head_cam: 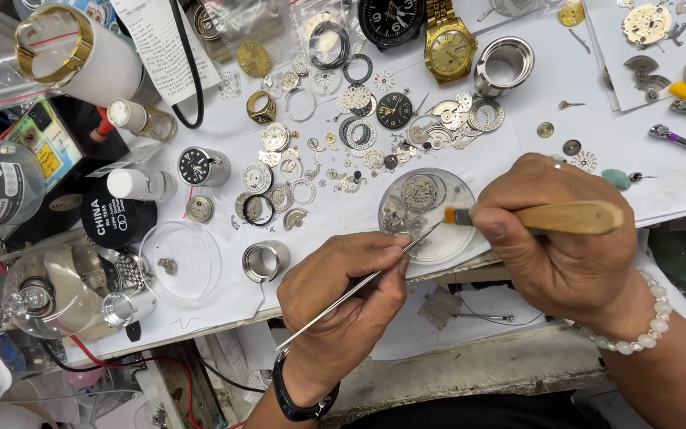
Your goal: Cleaning tiny watch components using tweezers and a small brush in a cleaning dish on a repair bench.
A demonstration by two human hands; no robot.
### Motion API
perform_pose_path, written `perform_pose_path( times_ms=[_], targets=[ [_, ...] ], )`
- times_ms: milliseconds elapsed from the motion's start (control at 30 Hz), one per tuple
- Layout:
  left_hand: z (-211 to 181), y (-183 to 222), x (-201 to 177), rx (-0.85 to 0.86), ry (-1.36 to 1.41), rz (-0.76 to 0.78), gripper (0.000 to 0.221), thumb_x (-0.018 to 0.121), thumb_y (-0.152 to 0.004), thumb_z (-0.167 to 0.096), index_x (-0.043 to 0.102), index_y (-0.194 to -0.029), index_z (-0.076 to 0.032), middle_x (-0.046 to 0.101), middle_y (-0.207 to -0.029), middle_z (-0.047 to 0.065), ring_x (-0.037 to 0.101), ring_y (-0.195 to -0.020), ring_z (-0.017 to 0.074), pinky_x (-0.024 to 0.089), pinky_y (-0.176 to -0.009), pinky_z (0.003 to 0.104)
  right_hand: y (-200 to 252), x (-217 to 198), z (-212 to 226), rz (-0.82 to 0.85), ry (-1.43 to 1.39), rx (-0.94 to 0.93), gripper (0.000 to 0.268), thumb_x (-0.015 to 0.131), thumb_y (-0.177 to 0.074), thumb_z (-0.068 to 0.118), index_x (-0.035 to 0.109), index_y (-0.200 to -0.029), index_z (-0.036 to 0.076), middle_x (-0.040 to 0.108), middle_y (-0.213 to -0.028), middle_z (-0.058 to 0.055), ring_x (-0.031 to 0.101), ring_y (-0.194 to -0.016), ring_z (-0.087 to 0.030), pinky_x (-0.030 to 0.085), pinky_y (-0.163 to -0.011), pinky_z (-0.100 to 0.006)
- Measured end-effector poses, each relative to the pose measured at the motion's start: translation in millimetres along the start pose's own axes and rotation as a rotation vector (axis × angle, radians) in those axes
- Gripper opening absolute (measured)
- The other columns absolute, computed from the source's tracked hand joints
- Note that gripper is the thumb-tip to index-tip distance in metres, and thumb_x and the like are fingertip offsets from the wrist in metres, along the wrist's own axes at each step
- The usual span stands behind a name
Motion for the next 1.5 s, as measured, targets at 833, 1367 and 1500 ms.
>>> perform_pose_path(
  times_ms=[833, 1367, 1500],
  targets=[
    [15, 17, -20, -0.167, 0.083, -0.1, 0.02, 0.078, -0.083, -0.003, 0.065, -0.098, -0.007, 0.076, -0.097, 0.014, 0.075, -0.078, 0.0146, 0.056, -0.053, 0.018, 1, 1, 9, 0.124, -0.042, 0.034, 0.024, 0.061, -0.091, 0.024, 0.069, -0.086, 0.002, 0.07, -0.07, -0.006, 0.068, -0.054, -0.019, 0.052, -0.054, -0.032],
    [7, 8, -11, -0.029, 0.067, -0.013, 0.013, 0.075, -0.09, 0.0, 0.068, -0.099, -0.004, 0.078, -0.099, 0.014, 0.082, -0.09, 0.0236, 0.069, -0.077, 0.028, 27, -8, -16, -0.24, -0.066, 0.202, 0.025, 0.052, -0.103, 0.01, 0.058, -0.094, -0.013, 0.063, -0.08, -0.023, 0.061, -0.063, -0.029, 0.049, -0.059, -0.037],
    [5, 7, -7, -0.003, 0.045, 0.004, 0.012, 0.074, -0.092, 0.0, 0.068, -0.101, -0.005, 0.078, -0.1, 0.013, 0.083, -0.091, 0.0237, 0.07, -0.08, 0.03, 23, -5, -16, -0.236, -0.049, 0.163, 0.025, 0.05, -0.103, 0.006, 0.058, -0.09, -0.013, 0.062, -0.079, -0.022, 0.062, -0.063, -0.03, 0.048, -0.058, -0.037]
  ],
)
Point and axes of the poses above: each hand's wrist, its own y-axis away from the middle knuckle, its own x-axis out of the palm, z = x × y, the point moved 5 cm from there along -y, towards the middle knuckle
